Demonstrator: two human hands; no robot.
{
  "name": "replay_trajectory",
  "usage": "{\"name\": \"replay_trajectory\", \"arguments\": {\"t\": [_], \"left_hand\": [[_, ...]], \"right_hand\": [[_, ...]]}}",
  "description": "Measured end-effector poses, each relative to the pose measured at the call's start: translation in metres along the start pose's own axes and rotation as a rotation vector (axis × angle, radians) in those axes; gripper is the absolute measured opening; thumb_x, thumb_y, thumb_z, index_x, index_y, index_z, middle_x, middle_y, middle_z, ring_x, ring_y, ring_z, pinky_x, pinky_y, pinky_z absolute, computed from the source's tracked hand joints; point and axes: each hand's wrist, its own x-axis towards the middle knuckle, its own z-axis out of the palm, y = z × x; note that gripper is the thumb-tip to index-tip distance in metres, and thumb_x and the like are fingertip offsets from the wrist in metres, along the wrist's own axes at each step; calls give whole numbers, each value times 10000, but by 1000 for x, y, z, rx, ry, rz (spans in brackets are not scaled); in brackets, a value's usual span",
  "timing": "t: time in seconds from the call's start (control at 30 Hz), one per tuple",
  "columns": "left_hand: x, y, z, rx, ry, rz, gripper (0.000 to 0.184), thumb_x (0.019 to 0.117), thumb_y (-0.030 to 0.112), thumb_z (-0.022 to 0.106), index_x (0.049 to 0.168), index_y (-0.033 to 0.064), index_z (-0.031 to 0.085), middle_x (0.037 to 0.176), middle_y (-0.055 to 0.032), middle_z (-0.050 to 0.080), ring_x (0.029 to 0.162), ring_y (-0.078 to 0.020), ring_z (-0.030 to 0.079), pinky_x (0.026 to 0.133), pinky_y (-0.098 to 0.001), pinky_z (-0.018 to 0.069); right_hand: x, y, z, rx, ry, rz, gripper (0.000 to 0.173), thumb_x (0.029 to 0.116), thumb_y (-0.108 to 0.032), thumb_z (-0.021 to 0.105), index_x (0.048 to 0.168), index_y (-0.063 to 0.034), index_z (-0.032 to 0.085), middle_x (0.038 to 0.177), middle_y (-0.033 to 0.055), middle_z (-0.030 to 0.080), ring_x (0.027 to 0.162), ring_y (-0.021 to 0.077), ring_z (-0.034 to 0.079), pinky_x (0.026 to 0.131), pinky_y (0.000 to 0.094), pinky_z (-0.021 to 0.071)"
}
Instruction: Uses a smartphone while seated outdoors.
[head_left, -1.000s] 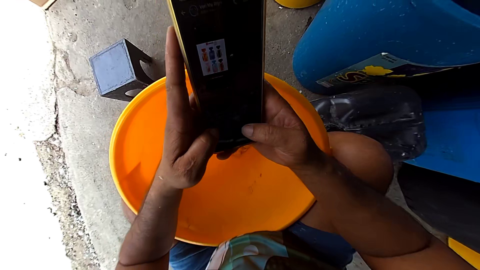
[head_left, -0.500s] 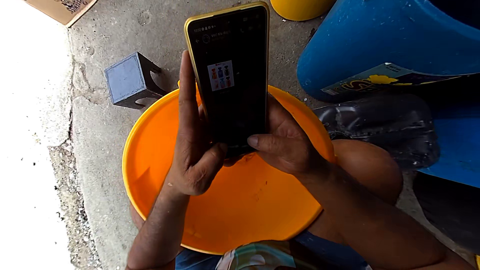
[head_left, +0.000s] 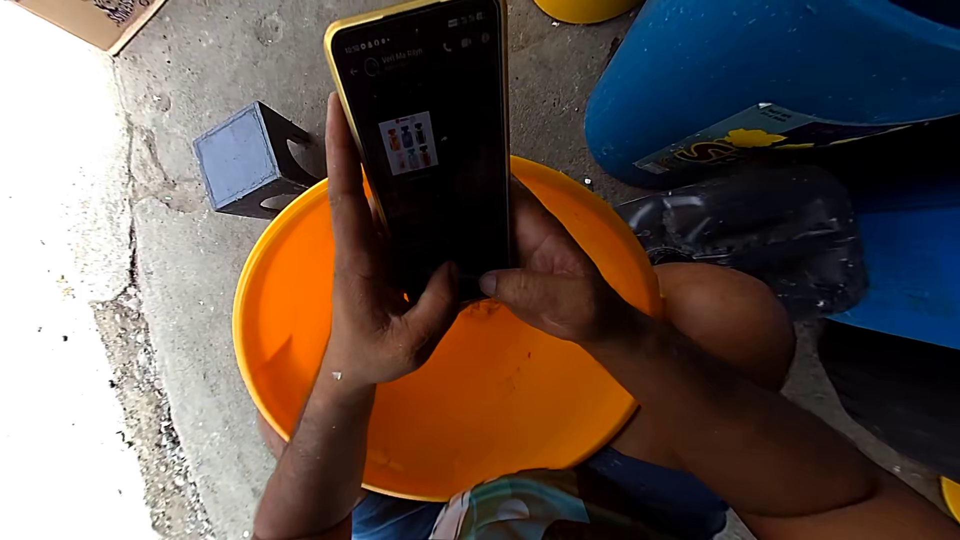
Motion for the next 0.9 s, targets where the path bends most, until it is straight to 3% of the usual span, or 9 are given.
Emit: {"name": "replay_trajectory", "arguments": {"t": [0.13, 0.27, 0.37, 0.47, 0.6, 0.7, 0.9], "left_hand": [[1, 0, 2, -15, 18, -4, 1165, 801, -28, 699, 1618, 128, -117, 1478, -125, 453, 1195, -227, 630, 895, -377, 636], [1, 0, 1, -43, 1, -9, 1171, 797, -48, 691, 1624, 139, -117, 1458, -142, 469, 1149, -231, 649, 847, -376, 647], [0, 2, 1, -35, -19, -2, 1174, 797, -12, 702, 1619, 125, -126, 1450, -142, 475, 1186, -241, 633, 894, -395, 636], [-1, 1, 2, -46, -23, 3, 1175, 799, -11, 706, 1617, 119, -127, 1457, -149, 470, 1195, -254, 630, 901, -407, 636], [-3, 1, 1, -7, -7, 0, 1135, 821, 42, 681, 1618, 120, -124, 1464, -130, 469, 1206, -236, 621, 906, -398, 628], [-1, 2, 1, -25, -6, 15, 1128, 831, 64, 690, 1607, 93, -129, 1479, -106, 451, 1228, -213, 605, 926, -376, 619], [0, 1, 2, -36, -2, 43, 1117, 833, 70, 696, 1598, 67, -117, 1483, -104, 447, 1253, -221, 591, 957, -378, 609]], "right_hand": [[1, -1, 2, -72, 15, -6, 705, 837, 98, 491, 1487, -107, 310, 1257, 135, 568, 1077, 235, 670, 819, 410, 638], [1, -2, 2, -210, 36, -45, 726, 824, 115, 610, 1470, -77, 339, 1251, 115, 584, 1114, 211, 649, 861, 362, 625], [1, -1, 3, -251, 60, -57, 700, 815, 115, 638, 1436, -67, 370, 1232, 111, 596, 1098, 210, 658, 856, 357, 629], [0, -1, 2, -167, 46, -52, 652, 857, 100, 593, 1441, -76, 364, 1224, 129, 592, 1066, 230, 672, 816, 382, 642], [-1, 3, -2, -58, 9, -53, 585, 918, -4, 433, 1487, -108, 340, 1274, 130, 569, 1111, 235, 647, 844, 441, 617], [-2, 4, -1, 0, 16, -54, 525, 950, -48, 366, 1473, -96, 358, 1257, 143, 563, 1087, 254, 659, 789, 476, 634], [-1, 2, 0, 5, 72, -30, 467, 1014, -158, 337, 1474, -108, 394, 1236, 121, 580, 1062, 221, 664, 768, 436, 632]]}}
